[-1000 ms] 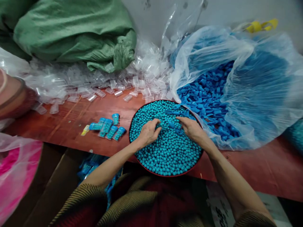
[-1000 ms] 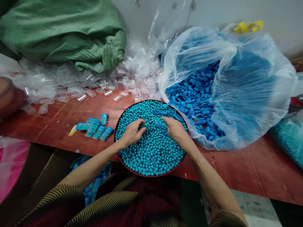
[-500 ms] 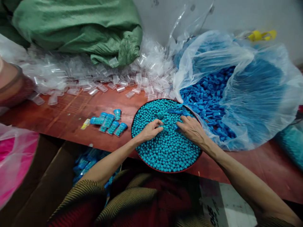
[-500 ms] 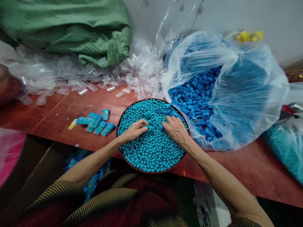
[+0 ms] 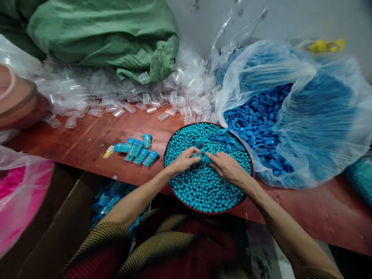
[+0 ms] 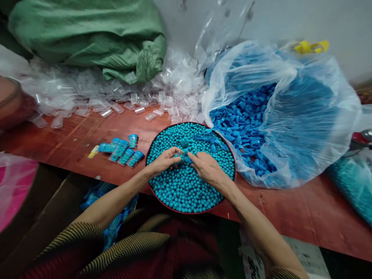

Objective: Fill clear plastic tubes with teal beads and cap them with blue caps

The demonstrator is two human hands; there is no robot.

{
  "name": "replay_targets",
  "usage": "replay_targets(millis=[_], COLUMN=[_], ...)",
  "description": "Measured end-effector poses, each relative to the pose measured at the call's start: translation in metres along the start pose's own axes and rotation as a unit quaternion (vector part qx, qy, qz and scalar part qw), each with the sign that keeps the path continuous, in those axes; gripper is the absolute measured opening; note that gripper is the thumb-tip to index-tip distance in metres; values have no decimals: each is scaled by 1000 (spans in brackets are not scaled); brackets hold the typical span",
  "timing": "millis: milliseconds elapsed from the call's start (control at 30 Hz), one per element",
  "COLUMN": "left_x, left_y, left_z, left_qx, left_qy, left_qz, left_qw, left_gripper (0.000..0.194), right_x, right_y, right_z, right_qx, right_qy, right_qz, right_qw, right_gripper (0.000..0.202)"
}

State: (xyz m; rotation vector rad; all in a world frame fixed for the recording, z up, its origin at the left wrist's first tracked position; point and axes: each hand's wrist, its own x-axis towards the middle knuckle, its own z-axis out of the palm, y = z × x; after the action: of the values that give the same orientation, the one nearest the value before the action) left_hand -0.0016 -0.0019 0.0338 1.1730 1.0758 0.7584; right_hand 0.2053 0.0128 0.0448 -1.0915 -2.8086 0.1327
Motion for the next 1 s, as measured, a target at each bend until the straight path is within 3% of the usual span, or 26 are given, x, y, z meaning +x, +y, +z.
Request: replay_targets(millis=[167,300,600,700,800,1000], left_x=[0,-5,-17,-21,-22,-21], left_y=[2,3,8,11,12,11], left_z=[3,11,23,27,28,26], left_qx=[-34,-72,-56,-60,-57,-42], left_qy=[-2,2,37,49,37,37], left_qz=[22,47,58,69,74,64], left_qw=[999,996,996,995,995,996], left_gripper=[33,40,56,54,53,56], right_x=[1,10,12,9,5,5], right_y=[-2,-21,-36,-39,-39,-41], right_z=[4,0,-8,-5,-4,-3], right_qx=[145,229,416,391,389,306], right_qy=[91,91,150,192,178,239], right_qz=[93,109,216,207,179,199], right_qw=[981,963,871,876,886,900], right_gripper=[42,44,30,28,29,30])
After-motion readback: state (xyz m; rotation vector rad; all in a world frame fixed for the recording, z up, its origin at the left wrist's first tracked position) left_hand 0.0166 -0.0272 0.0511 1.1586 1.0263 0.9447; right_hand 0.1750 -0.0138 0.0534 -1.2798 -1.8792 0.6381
